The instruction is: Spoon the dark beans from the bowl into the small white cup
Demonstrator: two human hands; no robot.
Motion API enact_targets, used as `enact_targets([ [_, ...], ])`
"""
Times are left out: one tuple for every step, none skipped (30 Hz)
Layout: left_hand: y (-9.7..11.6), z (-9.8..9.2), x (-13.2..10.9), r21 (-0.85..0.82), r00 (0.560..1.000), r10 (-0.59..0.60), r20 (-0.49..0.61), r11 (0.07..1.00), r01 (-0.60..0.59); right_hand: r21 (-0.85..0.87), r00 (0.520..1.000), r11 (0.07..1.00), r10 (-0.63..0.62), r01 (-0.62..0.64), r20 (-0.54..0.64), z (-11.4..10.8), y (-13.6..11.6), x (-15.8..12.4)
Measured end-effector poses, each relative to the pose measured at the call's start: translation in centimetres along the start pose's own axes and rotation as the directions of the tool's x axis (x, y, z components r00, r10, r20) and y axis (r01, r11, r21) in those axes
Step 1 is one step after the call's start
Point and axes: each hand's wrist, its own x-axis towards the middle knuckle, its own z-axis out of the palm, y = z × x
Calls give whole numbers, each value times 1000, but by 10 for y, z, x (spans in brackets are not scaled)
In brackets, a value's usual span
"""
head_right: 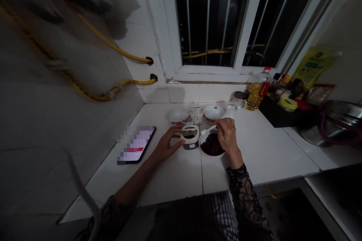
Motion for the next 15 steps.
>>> enact_targets([
  [0, 0, 0, 2, 1000, -2, 2, 1000, 2, 2, 1000, 1000, 16, -16, 20, -3, 4, -1],
  [1, 0, 0, 5, 1000, -2, 3, 1000, 2, 4, 999, 1000, 25, -26, 45, -5, 7, -2],
  [1, 0, 0, 8, 1000, 2, 3, 1000, -2, 4, 997, 999, 31, -32, 73, -5, 9, -3],
  [1, 0, 0, 11, 1000, 7, 1, 1000, -7, 1, 994, 999, 35, -35, 102, -6, 10, -4],
  [1, 0, 0, 13, 1000, 13, -1, 1000, -13, -7, 990, 999, 39, -38, 134, -5, 10, -4],
  [1, 0, 0, 12, 1000, 16, -3, 1000, -16, -19, 985, 999, 42, -39, 170, -4, 10, -4],
  [1, 0, 0, 11, 1000, 17, -5, 1000, -17, -33, 977, 999, 46, -40, 206, -2, 9, -4],
  [0, 0, 0, 8, 1000, 13, -8, 1000, -13, -48, 969, 998, 51, -41, 242, 0, 8, -4],
  [0, 0, 0, 6, 1000, 8, -8, 1000, -8, -60, 960, 997, 58, -43, 275, 1, 8, -3],
  [0, 0, 0, 3, 1000, 3, -6, 1000, -3, -65, 950, 997, 66, -49, 307, 3, 7, -3],
  [0, 0, 0, -1, 1000, 0, -4, 1000, 0, -62, 937, 996, 76, -58, 341, 4, 6, -3],
  [0, 0, 0, -4, 1000, -1, -1, 1000, 1, -49, 922, 996, 84, -71, 377, 4, 6, -3],
  [0, 0, 0, -6, 1000, -1, 0, 1000, 1, -30, 907, 995, 95, -91, 410, 4, 5, -2],
  [0, 0, 0, -8, 1000, -1, 0, 1000, 1, -9, 894, 993, 111, -118, 435, 4, 4, -2],
  [0, 0, 0, -8, 1000, -1, 0, 1000, 1, 9, 882, 988, 133, -153, 452, 4, 3, -2],
])
